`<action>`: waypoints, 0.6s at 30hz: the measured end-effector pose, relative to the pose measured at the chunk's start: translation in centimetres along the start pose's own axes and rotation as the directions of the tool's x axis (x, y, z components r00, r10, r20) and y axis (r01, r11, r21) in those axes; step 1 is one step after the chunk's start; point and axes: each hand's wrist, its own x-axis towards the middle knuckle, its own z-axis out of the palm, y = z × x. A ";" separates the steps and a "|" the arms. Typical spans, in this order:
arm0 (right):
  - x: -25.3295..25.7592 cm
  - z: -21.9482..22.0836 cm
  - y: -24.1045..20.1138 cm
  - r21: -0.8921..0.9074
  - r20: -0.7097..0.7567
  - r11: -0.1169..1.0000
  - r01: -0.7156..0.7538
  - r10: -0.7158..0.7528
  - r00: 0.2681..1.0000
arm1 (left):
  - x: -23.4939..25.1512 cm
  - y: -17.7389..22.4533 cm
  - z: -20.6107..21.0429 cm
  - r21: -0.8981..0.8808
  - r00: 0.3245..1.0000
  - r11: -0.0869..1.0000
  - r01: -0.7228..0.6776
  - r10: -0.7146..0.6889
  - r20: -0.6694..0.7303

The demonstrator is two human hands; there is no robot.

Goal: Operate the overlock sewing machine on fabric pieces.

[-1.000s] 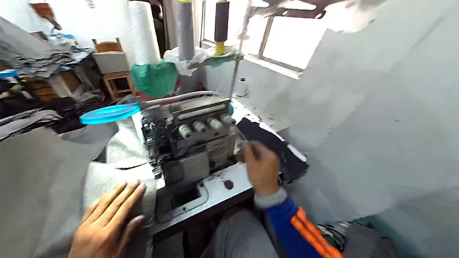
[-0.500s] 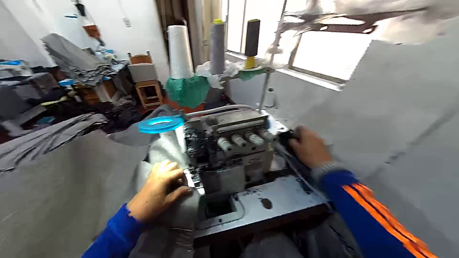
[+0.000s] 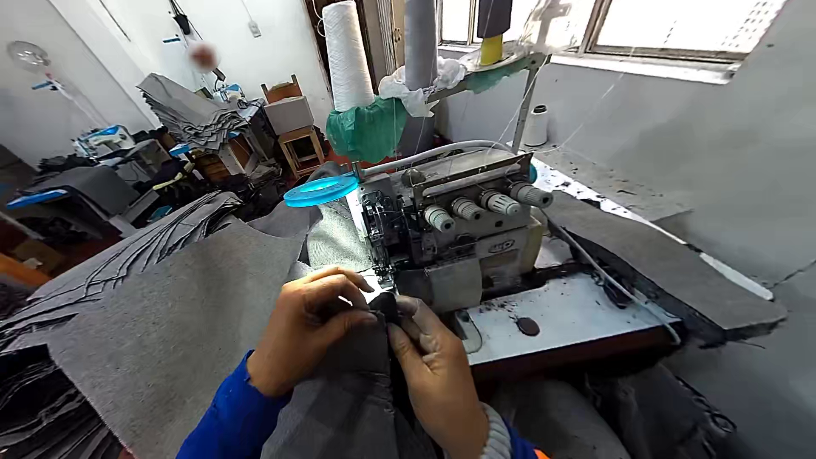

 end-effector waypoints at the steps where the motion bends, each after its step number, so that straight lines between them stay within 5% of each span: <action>1: 0.0 0.5 -0.2 0.056 0.024 0.998 -0.016 0.014 1.000 | -0.2 -0.1 -0.1 -0.021 1.000 1.000 0.019 -0.019 -0.008; 6: 0.0 1.4 -0.5 0.244 0.030 0.959 -0.148 0.145 0.989 | -0.7 -0.4 0.0 -0.113 0.987 0.985 0.128 -0.137 -0.078; 9: -1.6 0.9 1.0 0.176 0.182 0.966 -0.191 0.159 0.970 | -0.3 -1.0 0.5 -0.065 0.980 0.986 0.154 -0.160 -0.115; 13: -5.9 1.9 3.5 0.078 0.342 0.933 -0.352 0.306 0.889 | -0.8 -4.3 3.2 0.369 0.984 0.928 0.058 0.010 -0.180; 16: -6.8 1.2 4.0 0.084 0.368 0.921 -0.381 0.326 0.871 | -1.7 -3.0 4.6 0.717 0.962 0.697 -0.017 0.206 -0.178; 18: -7.1 0.2 3.6 0.088 0.381 0.933 -0.349 0.292 0.877 | -2.7 -0.9 6.2 0.806 0.974 0.592 0.019 0.171 -0.148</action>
